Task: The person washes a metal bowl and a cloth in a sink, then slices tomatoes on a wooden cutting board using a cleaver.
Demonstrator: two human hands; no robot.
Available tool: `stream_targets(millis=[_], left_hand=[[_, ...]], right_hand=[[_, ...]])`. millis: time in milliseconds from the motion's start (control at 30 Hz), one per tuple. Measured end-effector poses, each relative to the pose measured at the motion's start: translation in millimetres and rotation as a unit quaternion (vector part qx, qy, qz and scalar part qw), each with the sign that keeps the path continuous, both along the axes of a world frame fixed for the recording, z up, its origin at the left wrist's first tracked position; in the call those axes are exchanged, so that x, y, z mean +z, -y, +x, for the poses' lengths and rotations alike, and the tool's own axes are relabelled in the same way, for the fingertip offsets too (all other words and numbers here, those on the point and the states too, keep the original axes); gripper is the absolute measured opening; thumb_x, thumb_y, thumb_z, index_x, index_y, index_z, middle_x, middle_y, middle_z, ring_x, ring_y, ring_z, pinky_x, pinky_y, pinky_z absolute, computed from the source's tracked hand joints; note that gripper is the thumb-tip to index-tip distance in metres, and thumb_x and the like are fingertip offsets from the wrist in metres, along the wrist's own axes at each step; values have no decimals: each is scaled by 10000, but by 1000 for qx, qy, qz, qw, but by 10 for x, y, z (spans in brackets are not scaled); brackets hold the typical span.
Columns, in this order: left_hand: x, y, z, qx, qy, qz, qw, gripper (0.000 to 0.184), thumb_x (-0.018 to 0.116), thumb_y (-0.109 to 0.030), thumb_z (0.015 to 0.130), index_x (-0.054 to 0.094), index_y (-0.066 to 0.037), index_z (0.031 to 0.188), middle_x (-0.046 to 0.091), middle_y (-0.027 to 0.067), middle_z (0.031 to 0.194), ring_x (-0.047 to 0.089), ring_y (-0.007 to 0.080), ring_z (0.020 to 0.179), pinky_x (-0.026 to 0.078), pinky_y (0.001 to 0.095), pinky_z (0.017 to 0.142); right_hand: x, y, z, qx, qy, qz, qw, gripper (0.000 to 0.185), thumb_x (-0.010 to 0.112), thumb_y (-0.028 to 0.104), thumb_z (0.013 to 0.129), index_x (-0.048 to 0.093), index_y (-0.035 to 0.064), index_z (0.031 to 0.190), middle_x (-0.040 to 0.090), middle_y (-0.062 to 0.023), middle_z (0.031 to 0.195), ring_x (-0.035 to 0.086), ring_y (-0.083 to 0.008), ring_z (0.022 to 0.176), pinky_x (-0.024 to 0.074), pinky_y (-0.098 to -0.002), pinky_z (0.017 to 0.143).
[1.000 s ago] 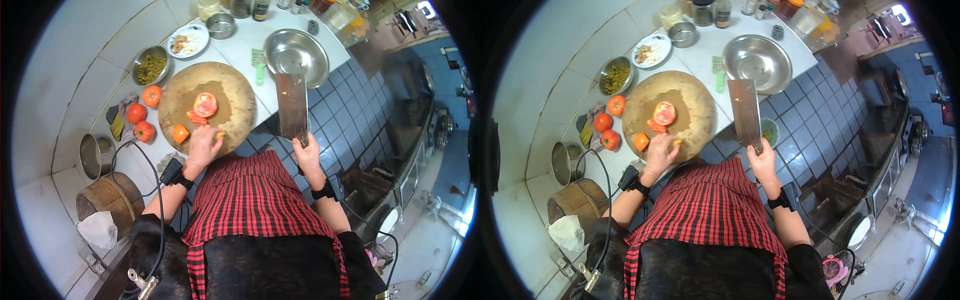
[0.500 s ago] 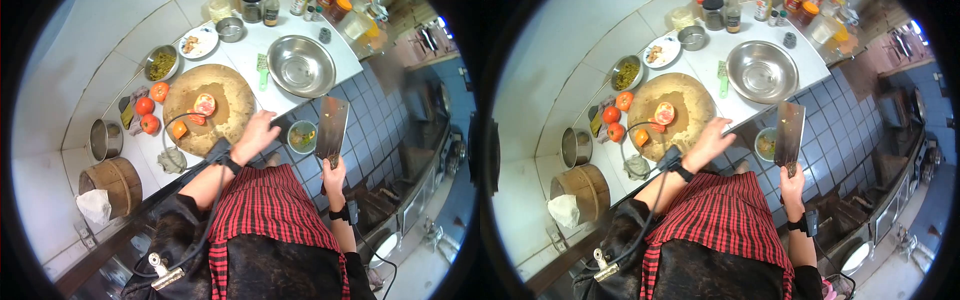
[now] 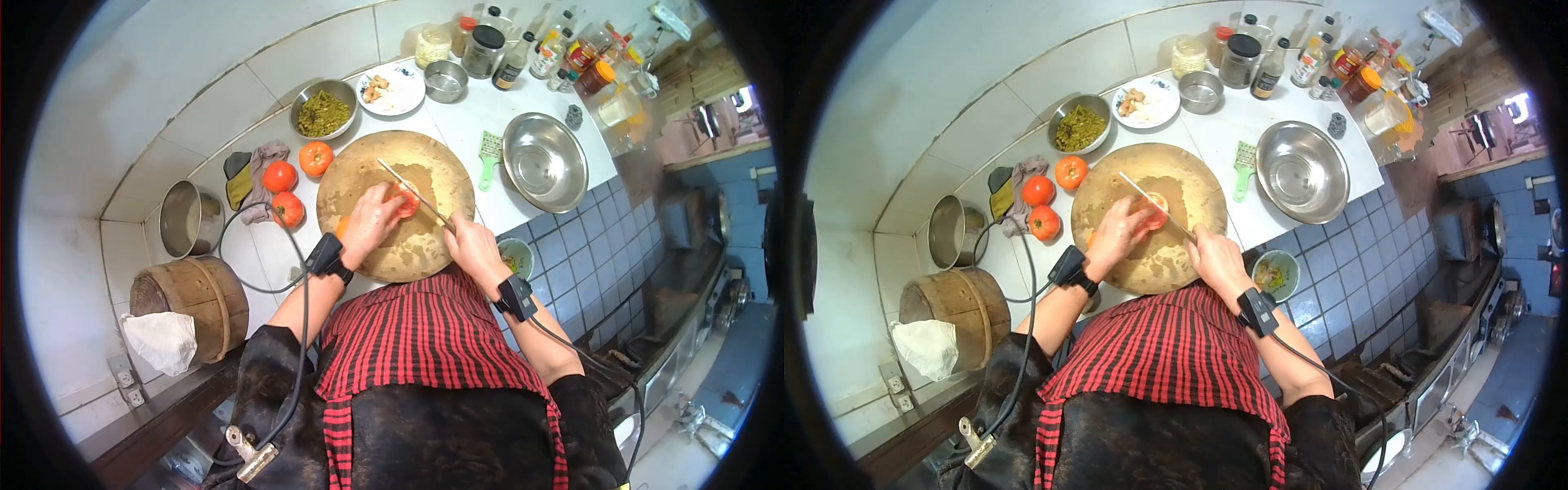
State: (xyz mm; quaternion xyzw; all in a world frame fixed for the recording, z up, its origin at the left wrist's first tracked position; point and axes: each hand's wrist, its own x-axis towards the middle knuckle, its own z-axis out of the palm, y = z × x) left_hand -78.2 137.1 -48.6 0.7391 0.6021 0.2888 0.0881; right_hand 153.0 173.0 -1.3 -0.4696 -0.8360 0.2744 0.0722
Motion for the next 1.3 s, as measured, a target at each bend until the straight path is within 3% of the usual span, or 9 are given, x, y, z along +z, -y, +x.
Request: stream_targets(millis=[133,433,500,767,967,1033,1300], left_hand=[[-187,-103,-135,-22,14,-54,998,190,687,-135,711,673,-58,884,540,121,1022,528,310,992,488,385,831],[-243,-196,-218,-32,103,-59,992,293,713,-90,710,666,-43,996,545,122,1090,525,322,1021,475,381,861],[-244,-233,-209,-32,105,-106,988,291,713,-97,714,669,-50,998,552,110,1107,528,312,1029,479,370,857],[-262,-264,-190,-13,147,-74,986,279,721,-94,713,667,-58,984,562,106,1090,540,299,1011,488,366,834],[-267,-264,-175,-1,142,-80,987,214,708,-114,715,656,-60,916,532,98,1042,528,286,1022,499,369,823],[-265,-287,-177,-5,138,-75,988,209,704,-113,716,651,-58,910,524,102,1038,525,289,1020,499,372,819],[-285,-310,-201,-15,123,-64,990,236,706,-99,702,630,-55,921,502,105,1037,517,296,1023,499,373,810]], right_hand=[[-20,-121,-232,32,60,26,997,199,552,206,858,500,26,924,617,-219,708,614,-398,696,481,-489,633],[94,-230,-339,19,145,-39,989,173,533,168,858,467,12,895,594,-238,661,596,-434,660,471,-517,612],[52,-322,-357,24,152,-48,987,178,534,172,861,476,7,896,596,-240,663,596,-436,660,471,-517,610],[-351,-569,-480,19,115,-45,992,216,540,208,880,515,-6,897,597,-258,677,594,-440,665,472,-511,612],[143,-497,-365,17,88,-65,994,229,549,227,878,510,3,904,588,-268,678,588,-451,689,462,-519,624],[271,-449,-352,28,147,-75,986,221,546,219,874,502,3,894,590,-264,681,590,-452,696,465,-521,629],[-205,-420,-512,28,180,-57,982,187,543,189,864,504,11,904,606,-251,685,604,-444,680,478,-522,635]])
